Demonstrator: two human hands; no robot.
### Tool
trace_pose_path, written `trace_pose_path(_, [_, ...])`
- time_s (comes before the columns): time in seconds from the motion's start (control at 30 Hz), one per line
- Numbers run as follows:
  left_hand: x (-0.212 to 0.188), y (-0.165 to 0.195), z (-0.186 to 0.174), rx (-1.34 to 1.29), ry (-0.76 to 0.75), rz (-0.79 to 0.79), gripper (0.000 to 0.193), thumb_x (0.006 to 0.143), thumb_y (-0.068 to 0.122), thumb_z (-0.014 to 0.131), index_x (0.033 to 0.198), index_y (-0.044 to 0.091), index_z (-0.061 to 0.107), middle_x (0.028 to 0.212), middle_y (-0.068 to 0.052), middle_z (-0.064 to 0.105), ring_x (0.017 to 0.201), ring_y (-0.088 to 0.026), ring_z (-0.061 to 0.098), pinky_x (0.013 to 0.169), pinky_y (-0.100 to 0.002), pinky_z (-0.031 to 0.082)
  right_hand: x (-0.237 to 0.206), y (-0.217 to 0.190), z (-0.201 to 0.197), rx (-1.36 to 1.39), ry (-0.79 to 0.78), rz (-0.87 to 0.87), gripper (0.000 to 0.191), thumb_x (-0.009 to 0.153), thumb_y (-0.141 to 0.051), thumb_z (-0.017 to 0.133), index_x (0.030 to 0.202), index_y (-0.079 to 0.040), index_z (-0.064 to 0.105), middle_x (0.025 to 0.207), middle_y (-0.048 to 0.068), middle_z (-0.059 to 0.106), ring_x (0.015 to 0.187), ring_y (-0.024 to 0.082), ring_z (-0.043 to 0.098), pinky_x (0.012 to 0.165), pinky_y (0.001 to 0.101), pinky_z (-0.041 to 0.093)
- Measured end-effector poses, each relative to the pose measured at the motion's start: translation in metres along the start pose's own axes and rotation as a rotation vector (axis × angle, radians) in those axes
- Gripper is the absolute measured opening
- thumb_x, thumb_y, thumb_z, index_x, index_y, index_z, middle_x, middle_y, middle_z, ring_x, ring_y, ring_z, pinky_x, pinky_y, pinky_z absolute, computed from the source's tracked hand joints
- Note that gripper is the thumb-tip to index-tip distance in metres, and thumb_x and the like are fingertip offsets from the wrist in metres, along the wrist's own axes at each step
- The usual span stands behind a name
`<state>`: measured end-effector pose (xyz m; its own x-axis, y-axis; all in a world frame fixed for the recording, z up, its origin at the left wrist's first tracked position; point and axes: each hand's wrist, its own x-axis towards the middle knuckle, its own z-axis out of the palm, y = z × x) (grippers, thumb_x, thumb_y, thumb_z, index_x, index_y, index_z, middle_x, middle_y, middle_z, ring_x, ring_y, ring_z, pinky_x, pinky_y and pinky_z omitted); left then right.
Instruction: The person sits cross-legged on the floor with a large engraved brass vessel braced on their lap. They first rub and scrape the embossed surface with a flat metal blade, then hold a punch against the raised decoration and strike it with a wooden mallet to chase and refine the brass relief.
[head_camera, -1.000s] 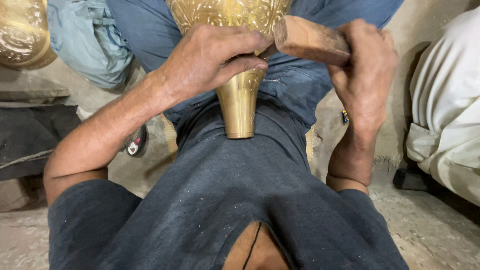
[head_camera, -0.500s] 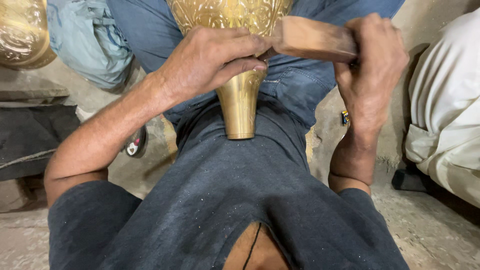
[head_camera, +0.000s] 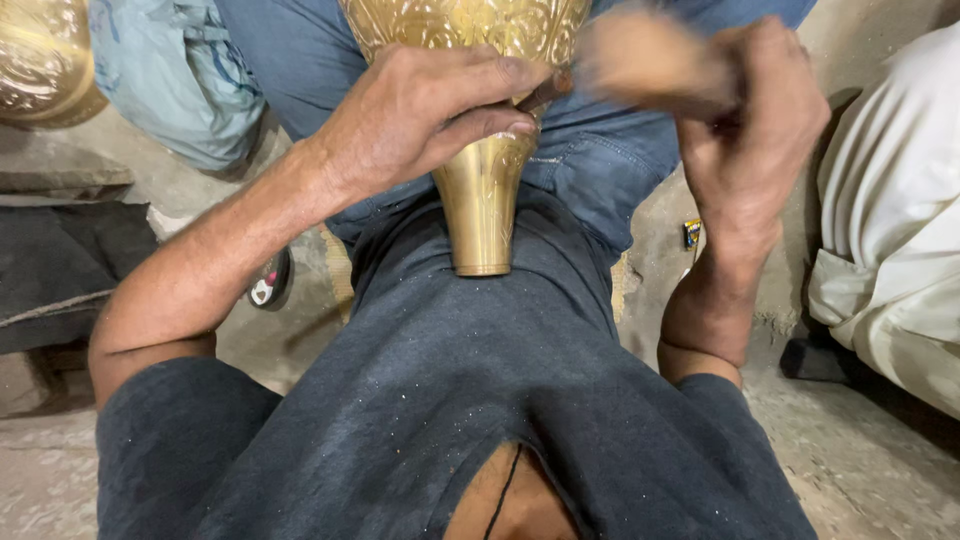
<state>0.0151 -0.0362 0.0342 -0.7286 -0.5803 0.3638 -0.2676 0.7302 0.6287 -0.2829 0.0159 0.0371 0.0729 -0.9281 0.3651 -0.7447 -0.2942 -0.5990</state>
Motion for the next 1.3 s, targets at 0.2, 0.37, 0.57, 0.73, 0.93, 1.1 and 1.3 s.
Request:
trace_pose_path(0.2, [-0.003, 0.000, 0.001, 0.021, 0.016, 0.029, 0.034, 0.109, 0.023, 0.076, 0.136, 0.006, 0.064, 0.115, -0.011, 0.074, 0.105, -0.026, 0.075, 0.092, -0.036, 0.062, 0.005, 0.004, 0.001, -0.132, 0.027, -0.241, 0.035, 0.084, 0.009, 0.075, 0.111, 0.002, 0.054, 0.100, 0.017, 0.061, 0.092, 0.040, 0.061, 0.083, 0.0453, 0.050])
trace_pose_path(0.37, [0.000, -0.001, 0.001, -0.040, -0.044, -0.045, 0.031, 0.106, 0.023, 0.078, 0.131, 0.007, 0.068, 0.108, -0.010, 0.076, 0.095, -0.024, 0.077, 0.083, -0.035, 0.062, 0.004, 0.007, 0.002, 0.022, -0.105, 0.009, 0.029, 0.091, -0.001, 0.079, 0.109, 0.001, 0.057, 0.098, 0.016, 0.062, 0.088, 0.038, 0.060, 0.081, 0.0461, 0.051])
trace_pose_path(0.57, [-0.003, -0.001, -0.001, -0.049, 0.005, -0.012, 0.035, 0.108, 0.021, 0.077, 0.136, 0.003, 0.065, 0.116, -0.013, 0.075, 0.102, -0.028, 0.075, 0.088, -0.037, 0.061, 0.007, 0.006, 0.001, -0.107, 0.043, -0.270, 0.047, 0.086, 0.008, 0.076, 0.126, 0.007, 0.051, 0.121, 0.018, 0.060, 0.106, 0.039, 0.061, 0.093, 0.0488, 0.051])
trace_pose_path(0.73, [-0.008, -0.003, 0.001, -0.035, 0.023, -0.010, 0.032, 0.107, 0.021, 0.077, 0.132, 0.004, 0.066, 0.116, -0.012, 0.075, 0.104, -0.028, 0.076, 0.091, -0.037, 0.062, 0.005, 0.010, -0.007, -0.205, -0.186, -0.107, 0.038, 0.082, 0.003, 0.081, 0.112, -0.001, 0.058, 0.106, 0.017, 0.059, 0.094, 0.038, 0.059, 0.084, 0.0465, 0.050])
trace_pose_path(0.93, [-0.008, -0.005, 0.003, -0.043, 0.029, -0.009, 0.032, 0.108, 0.020, 0.077, 0.134, 0.005, 0.066, 0.116, -0.011, 0.075, 0.103, -0.026, 0.077, 0.090, -0.036, 0.062, 0.009, 0.008, -0.006, -0.319, -0.150, -0.238, 0.037, 0.083, 0.006, 0.084, 0.112, -0.001, 0.062, 0.105, 0.017, 0.062, 0.102, 0.038, 0.059, 0.088, 0.0489, 0.047])
trace_pose_path(1.1, [-0.010, -0.002, 0.001, -0.028, 0.035, 0.013, 0.036, 0.108, 0.020, 0.075, 0.138, 0.003, 0.064, 0.118, -0.011, 0.075, 0.103, -0.026, 0.076, 0.089, -0.036, 0.062, 0.008, 0.008, -0.008, -0.352, -0.153, -0.290, 0.040, 0.076, 0.002, 0.077, 0.112, -0.001, 0.060, 0.103, 0.016, 0.061, 0.100, 0.036, 0.058, 0.088, 0.0464, 0.046])
trace_pose_path(1.3, [-0.010, -0.004, 0.002, -0.052, 0.048, -0.025, 0.039, 0.104, 0.021, 0.078, 0.136, 0.003, 0.066, 0.109, -0.011, 0.075, 0.097, -0.025, 0.077, 0.084, -0.035, 0.062, 0.012, 0.010, -0.001, 0.046, -0.174, -0.017, 0.030, 0.092, 0.000, 0.072, 0.118, -0.001, 0.056, 0.101, 0.014, 0.061, 0.092, 0.033, 0.062, 0.083, 0.0421, 0.050])
